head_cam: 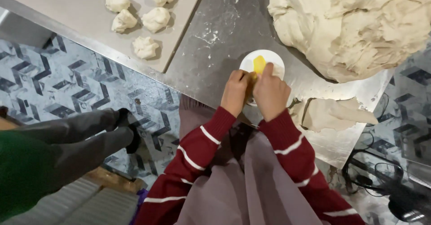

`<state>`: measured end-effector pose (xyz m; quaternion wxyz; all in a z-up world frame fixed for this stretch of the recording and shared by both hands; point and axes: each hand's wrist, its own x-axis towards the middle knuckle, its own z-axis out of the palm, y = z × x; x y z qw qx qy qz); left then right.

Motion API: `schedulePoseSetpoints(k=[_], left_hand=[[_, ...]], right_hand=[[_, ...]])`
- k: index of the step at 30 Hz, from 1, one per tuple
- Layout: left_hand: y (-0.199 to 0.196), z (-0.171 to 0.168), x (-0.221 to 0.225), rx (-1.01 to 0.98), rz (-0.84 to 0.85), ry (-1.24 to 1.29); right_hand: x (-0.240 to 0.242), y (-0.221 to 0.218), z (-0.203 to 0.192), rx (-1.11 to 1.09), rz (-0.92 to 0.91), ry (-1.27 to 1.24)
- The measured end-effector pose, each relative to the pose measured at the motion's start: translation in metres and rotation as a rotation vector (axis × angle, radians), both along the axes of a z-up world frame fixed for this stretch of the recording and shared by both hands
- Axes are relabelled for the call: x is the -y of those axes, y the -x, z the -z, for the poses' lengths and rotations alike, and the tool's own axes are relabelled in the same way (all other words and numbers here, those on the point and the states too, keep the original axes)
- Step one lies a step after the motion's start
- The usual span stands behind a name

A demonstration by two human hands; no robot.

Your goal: Divide dough into small portions and weigh each on a digital scale.

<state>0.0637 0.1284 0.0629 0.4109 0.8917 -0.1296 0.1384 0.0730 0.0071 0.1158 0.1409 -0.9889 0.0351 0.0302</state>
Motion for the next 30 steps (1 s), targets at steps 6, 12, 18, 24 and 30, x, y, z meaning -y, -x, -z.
schedulePoseSetpoints(k=[6,12,18,24,30], left_hand=[[0.025,-0.015,-0.009,-0.316,0.0,0.134],[0.069,-0.026,0.023,-0.026,-0.02,0.232],[0.084,0.043,0.119,0.27,0.394,-0.281],[0.09,0.035,0.124,0.15,0.489,-0.659],[0.082,-0.029,0.043,-0.132,0.762,-0.137]], right_hand=[[0.008,-0.048,0.006,0.042,0.018,-0.156],[0.102,0.013,0.023,0.345,0.126,-1.02],[0.187,0.129,-0.029,0.435,0.306,-0.752],[0.195,0.171,0.01,0.357,0.432,-0.868],[0.183,0.168,0.06,0.375,0.45,-0.971]])
